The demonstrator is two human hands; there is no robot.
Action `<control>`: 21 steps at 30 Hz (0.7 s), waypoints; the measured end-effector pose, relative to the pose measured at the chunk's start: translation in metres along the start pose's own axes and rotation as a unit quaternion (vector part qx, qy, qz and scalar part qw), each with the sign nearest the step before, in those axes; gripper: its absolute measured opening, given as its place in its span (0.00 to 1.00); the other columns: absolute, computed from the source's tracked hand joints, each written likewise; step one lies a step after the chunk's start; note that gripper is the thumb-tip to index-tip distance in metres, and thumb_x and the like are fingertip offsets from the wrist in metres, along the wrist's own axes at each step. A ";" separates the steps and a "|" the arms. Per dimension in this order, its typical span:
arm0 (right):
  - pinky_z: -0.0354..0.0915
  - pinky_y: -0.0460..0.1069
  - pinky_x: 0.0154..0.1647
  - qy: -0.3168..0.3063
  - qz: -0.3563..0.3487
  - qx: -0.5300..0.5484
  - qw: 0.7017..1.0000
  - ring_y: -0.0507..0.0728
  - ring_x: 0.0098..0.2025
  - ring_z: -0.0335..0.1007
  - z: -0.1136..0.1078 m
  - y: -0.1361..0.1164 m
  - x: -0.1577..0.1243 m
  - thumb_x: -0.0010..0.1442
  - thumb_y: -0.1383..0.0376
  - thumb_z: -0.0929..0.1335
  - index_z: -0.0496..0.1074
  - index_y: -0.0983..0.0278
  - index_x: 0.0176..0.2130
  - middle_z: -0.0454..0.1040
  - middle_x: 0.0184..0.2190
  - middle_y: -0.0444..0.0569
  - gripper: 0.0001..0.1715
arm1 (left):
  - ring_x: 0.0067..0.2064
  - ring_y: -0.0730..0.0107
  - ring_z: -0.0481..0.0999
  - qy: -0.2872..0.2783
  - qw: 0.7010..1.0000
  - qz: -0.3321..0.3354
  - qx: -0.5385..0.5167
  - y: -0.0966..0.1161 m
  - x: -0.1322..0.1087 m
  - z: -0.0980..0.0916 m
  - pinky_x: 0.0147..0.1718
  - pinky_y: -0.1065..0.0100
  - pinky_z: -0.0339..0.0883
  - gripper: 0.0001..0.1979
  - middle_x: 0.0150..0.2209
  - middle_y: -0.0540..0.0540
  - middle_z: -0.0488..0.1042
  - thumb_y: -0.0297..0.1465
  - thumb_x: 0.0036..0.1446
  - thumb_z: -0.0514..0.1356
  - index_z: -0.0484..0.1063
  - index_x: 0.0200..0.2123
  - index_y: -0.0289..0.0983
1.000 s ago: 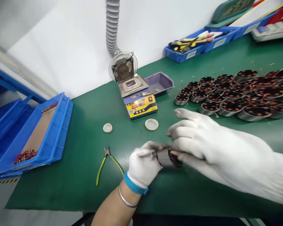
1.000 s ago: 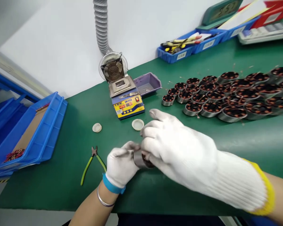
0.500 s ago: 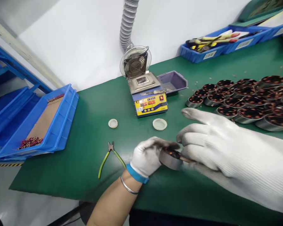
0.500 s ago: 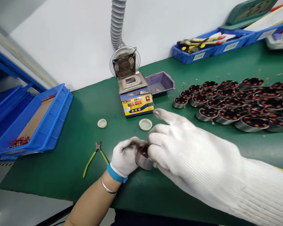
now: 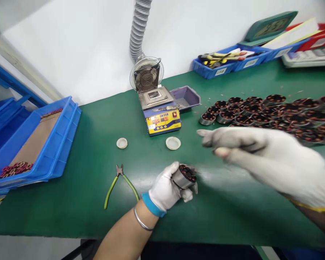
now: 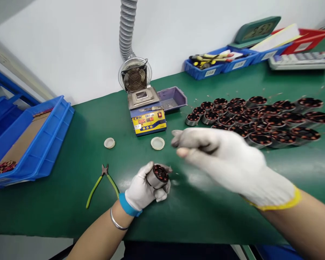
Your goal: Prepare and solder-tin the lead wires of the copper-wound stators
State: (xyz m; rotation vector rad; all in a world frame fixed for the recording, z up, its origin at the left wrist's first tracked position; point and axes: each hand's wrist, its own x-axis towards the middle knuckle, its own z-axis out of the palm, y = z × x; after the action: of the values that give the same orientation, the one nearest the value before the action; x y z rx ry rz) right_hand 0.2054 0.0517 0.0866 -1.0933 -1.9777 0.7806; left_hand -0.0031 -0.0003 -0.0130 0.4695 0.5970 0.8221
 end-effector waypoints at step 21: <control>0.74 0.63 0.65 -0.074 -0.182 -0.053 0.979 0.62 0.52 0.83 0.034 0.023 -0.009 0.68 0.63 0.69 0.80 0.58 0.36 0.85 0.40 0.50 0.09 | 0.15 0.75 0.60 0.145 0.971 0.118 0.147 -0.003 -0.008 0.019 0.15 0.71 0.48 0.26 0.20 0.53 0.71 0.55 0.54 0.70 0.72 0.38 0.39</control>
State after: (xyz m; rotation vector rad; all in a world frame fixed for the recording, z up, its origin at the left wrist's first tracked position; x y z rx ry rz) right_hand 0.1909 0.0489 0.0472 -0.7121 -2.2812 0.5782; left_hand 0.0066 -0.0114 0.0011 0.7072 0.9546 1.0440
